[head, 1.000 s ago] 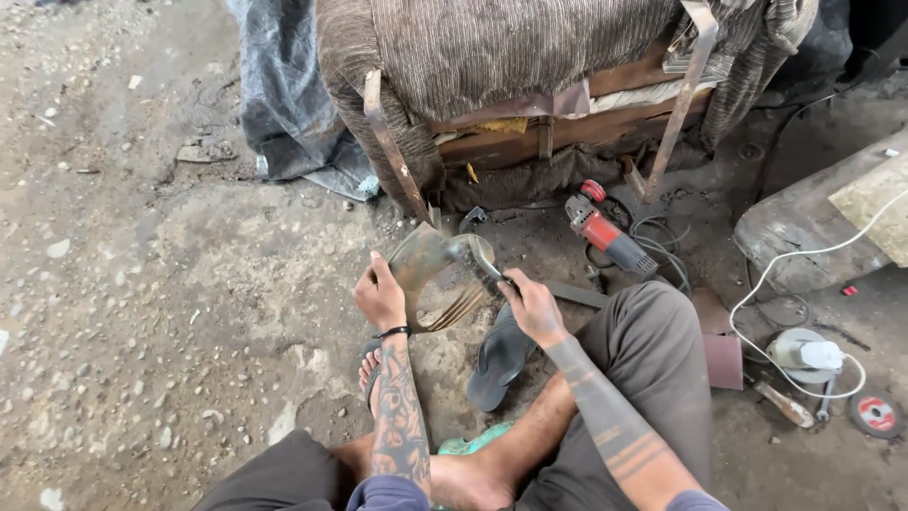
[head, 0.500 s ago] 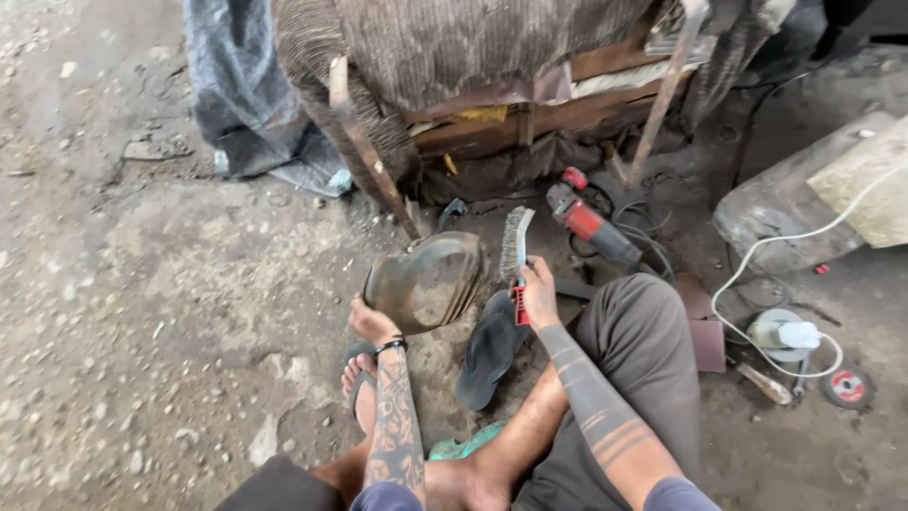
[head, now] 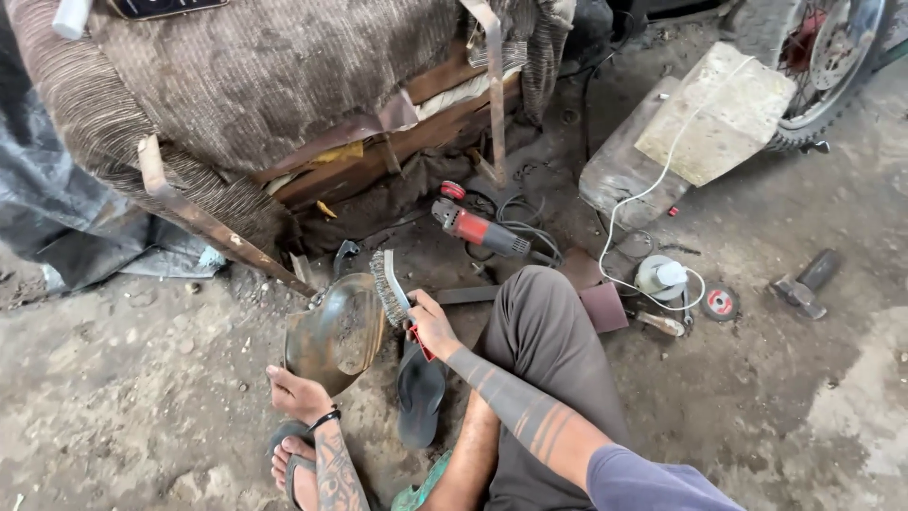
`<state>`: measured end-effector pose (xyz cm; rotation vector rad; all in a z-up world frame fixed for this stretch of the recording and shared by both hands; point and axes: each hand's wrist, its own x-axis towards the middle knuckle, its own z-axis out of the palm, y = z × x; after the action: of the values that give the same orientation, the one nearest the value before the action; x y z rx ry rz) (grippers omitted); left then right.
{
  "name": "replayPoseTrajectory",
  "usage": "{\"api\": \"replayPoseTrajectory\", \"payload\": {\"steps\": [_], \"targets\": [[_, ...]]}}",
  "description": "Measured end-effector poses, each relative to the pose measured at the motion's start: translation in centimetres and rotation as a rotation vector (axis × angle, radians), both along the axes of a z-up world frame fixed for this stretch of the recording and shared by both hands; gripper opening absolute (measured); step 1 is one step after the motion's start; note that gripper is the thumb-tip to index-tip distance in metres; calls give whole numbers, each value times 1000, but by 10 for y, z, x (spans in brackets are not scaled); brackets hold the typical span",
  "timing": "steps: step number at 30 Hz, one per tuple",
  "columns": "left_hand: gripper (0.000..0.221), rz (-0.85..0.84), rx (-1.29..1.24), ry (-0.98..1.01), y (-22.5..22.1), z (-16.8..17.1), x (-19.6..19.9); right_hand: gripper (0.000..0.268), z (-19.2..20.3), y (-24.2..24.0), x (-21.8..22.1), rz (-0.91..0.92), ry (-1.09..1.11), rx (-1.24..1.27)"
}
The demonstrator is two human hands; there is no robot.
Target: Cleaning a metal motorcycle part using a wire brush and a metal scraper to remove debris and rust.
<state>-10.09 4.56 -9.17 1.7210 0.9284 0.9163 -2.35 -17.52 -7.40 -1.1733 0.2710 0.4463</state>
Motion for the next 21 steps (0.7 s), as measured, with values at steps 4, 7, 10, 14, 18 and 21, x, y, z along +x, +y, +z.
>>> {"api": "replayPoseTrajectory", "payload": {"steps": [4, 7, 10, 14, 18, 21], "targets": [[52, -97, 140, 44, -6, 17, -2, 11, 24, -5, -3, 54, -14, -74], [60, -204, 389, 39, 6, 11, 0, 9, 13, -3, -1, 27, -36, -28], [38, -278, 479, 28, 13, 24, 2, 12, 19, -3, -4, 59, 12, -32], [36, -403, 412, 220, 17, 52, 10, 17, 37, -2, -9, 191, -30, -271], [52, -485, 320, 586, 6, 81, 29, 27, 46, -5, -9, 360, -183, -541], [46, -517, 379, 583, 4, 72, 37, 24, 44, -4, -12, 383, -246, -523]]}}
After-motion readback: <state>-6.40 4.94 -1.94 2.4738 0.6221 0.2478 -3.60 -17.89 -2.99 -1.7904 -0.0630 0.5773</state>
